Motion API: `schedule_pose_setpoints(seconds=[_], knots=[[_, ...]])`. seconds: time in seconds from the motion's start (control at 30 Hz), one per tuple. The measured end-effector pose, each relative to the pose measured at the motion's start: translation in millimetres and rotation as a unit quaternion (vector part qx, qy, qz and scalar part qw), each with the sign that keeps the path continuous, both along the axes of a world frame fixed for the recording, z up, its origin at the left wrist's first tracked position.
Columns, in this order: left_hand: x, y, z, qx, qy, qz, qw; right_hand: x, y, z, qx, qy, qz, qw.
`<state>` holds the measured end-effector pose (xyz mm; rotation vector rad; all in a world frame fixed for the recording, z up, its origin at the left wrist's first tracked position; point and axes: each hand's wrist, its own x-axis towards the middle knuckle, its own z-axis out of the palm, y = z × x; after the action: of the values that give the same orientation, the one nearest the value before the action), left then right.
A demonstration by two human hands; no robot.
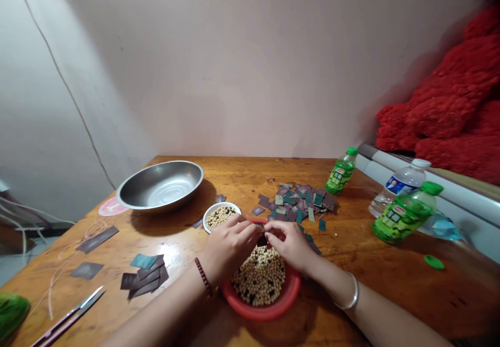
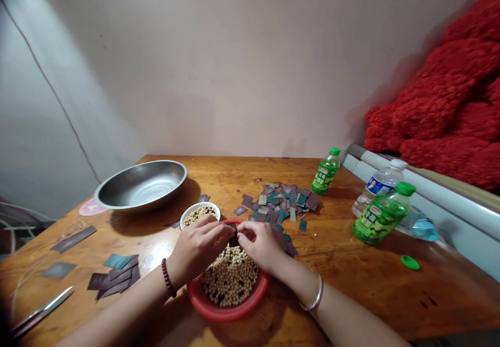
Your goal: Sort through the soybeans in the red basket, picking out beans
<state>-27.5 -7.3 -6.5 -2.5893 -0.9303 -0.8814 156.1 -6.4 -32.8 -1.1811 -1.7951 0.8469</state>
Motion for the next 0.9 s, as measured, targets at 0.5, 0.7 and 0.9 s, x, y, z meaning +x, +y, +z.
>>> schedule_pose_setpoints(seconds=[0.5,0.7,0.9], knots=[[-0.8,0.9,-1.7,-0.011,0.003,0.000,1.000,0.1,-1.0,3.3,0.000,-0.003,0.015,1.000],[-1.8,1.3,-4.2,-0.019,-0.008,-0.002,1.000,0.2,-0.6,3.1,0.008,-0.008,0.009,1.000],[-1.5,0.3,-2.4,-0.011,-0.010,-0.003,1.000,-0.2,0.4,2.5,0.000,0.000,0.004,1.000]])
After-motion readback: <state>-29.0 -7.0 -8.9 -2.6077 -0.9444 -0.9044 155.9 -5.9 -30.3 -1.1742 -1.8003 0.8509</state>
